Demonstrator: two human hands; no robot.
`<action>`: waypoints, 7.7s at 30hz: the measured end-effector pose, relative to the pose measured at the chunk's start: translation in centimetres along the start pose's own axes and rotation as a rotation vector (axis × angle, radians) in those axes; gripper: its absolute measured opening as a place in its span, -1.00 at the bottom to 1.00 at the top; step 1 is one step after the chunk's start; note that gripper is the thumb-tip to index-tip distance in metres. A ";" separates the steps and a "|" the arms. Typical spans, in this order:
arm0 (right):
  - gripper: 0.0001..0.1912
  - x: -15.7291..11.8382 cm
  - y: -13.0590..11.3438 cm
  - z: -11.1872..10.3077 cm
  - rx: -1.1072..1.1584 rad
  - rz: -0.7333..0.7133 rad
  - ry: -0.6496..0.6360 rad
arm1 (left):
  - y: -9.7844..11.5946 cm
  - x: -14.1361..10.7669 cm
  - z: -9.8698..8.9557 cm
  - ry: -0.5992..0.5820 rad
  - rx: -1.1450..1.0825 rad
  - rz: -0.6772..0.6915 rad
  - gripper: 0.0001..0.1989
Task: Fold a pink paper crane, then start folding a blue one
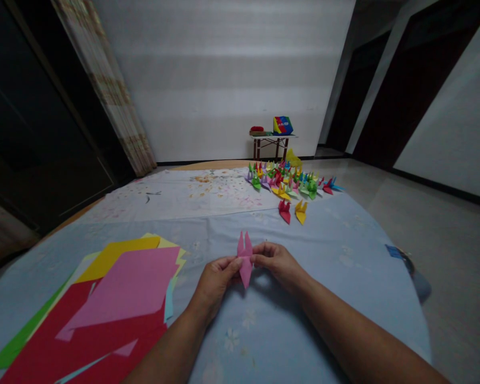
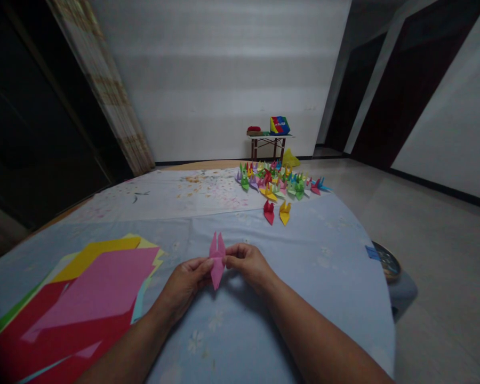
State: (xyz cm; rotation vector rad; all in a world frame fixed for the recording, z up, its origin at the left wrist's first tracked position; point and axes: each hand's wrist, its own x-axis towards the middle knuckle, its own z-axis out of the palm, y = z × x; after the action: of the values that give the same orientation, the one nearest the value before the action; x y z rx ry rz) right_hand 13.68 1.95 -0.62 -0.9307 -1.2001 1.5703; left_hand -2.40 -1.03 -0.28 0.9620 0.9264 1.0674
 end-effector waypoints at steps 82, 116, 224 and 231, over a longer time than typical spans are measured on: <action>-0.66 -1.1 -1.5 -0.4 -0.097 -0.078 -0.101 | 0.1 -1.6 2.3 -0.020 0.176 -0.057 -0.67; -0.74 -1.5 -1.9 -0.5 -0.003 -0.098 -0.159 | 0.0 -1.4 2.1 -0.033 0.011 -0.059 -0.69; -0.74 -1.7 -1.6 -0.2 -0.220 -0.153 -0.133 | 0.4 -1.8 2.6 0.170 0.111 0.067 -0.82; -0.81 -2.0 -1.9 -0.2 -0.303 -0.213 -0.110 | 0.6 -2.0 2.9 0.193 0.147 0.044 -0.79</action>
State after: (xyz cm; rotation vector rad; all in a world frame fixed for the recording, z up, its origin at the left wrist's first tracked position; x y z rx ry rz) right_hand 14.84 0.27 1.27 -0.8807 -1.5917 1.3061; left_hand -0.31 -3.33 1.41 1.0161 1.1593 1.1560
